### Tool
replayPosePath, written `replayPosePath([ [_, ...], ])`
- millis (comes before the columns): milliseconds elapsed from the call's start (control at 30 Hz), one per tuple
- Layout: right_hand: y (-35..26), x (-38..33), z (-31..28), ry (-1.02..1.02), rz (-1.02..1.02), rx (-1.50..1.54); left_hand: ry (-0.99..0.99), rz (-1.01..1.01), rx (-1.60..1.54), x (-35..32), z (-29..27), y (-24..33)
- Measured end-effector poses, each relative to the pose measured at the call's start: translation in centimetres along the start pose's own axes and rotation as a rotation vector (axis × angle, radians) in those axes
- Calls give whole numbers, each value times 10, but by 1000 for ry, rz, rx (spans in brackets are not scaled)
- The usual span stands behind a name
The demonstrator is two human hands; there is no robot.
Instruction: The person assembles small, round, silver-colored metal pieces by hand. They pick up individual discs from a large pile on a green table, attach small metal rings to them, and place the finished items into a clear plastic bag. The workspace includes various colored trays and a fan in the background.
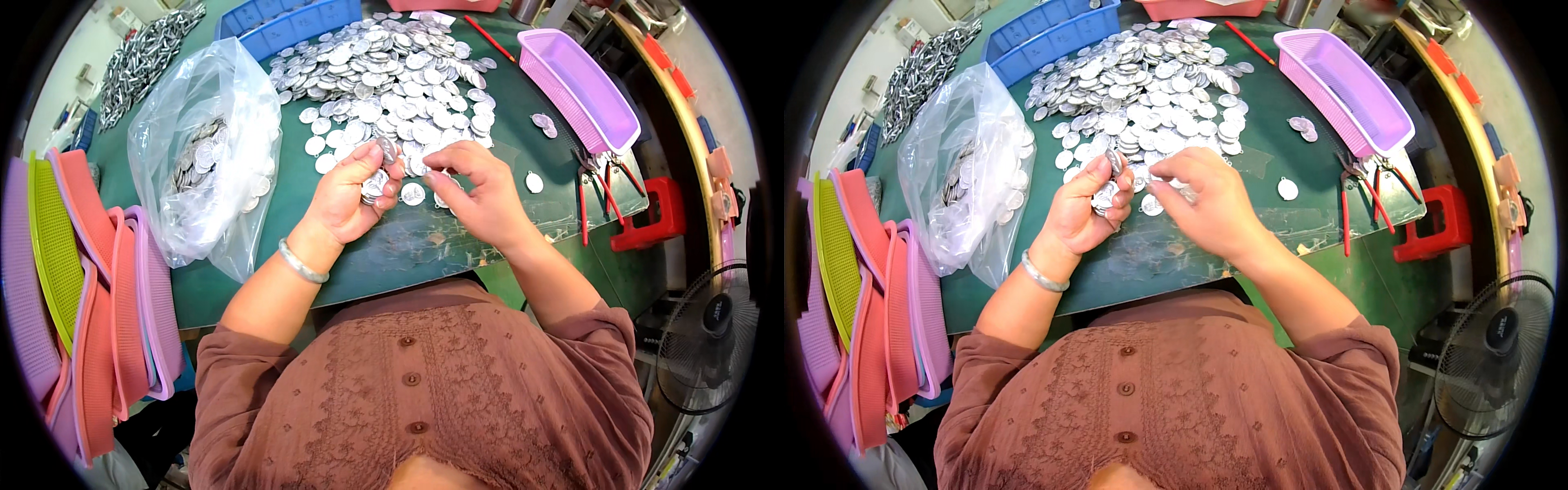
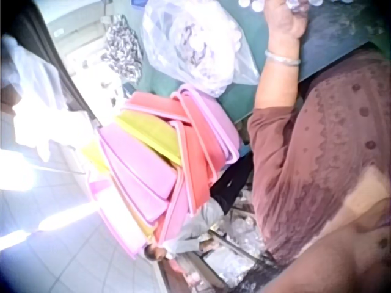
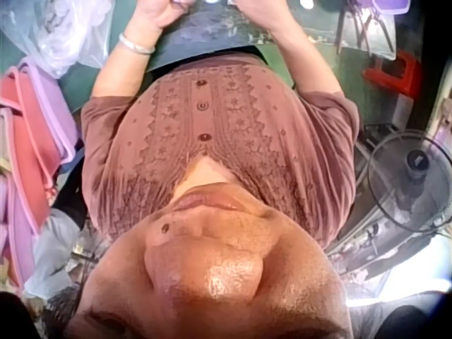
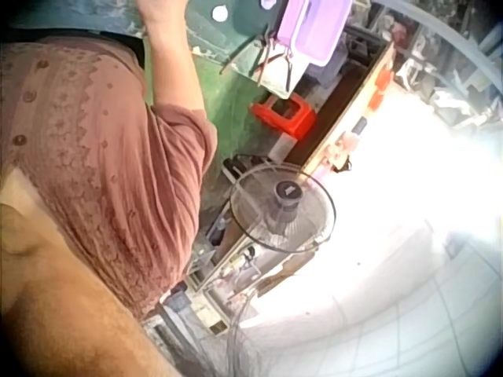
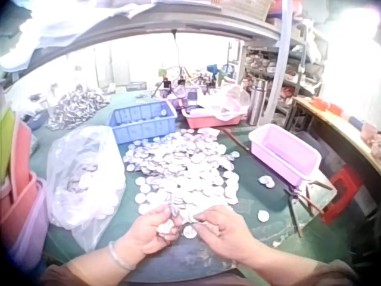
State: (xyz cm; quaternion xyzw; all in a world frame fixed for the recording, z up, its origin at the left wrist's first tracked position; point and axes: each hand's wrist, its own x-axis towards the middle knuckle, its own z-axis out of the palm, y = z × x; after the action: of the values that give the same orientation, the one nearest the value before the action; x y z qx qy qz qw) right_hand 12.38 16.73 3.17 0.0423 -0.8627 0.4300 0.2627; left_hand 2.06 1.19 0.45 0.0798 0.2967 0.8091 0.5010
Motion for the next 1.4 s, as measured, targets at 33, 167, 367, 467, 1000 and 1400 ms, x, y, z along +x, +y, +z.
replayPosePath([
  [33,-2,3,5,-5,10,32,11,-4,-5,-1,1,0],
  [167,-9,11,17,-12,79,140,2,-26,2,-1,-2,0],
  [367,0,14,23,-53,451,690,45,-5,56,-1,0,0],
  [467,4,16,19,-90,525,753,86,-2,63,-1,2,-1],
  [1000,11,16,17,-52,700,877,149,62,225,-5,9,-3],
  [1400,14,16,16,-62,774,948,137,58,260,-5,11,-3],
])
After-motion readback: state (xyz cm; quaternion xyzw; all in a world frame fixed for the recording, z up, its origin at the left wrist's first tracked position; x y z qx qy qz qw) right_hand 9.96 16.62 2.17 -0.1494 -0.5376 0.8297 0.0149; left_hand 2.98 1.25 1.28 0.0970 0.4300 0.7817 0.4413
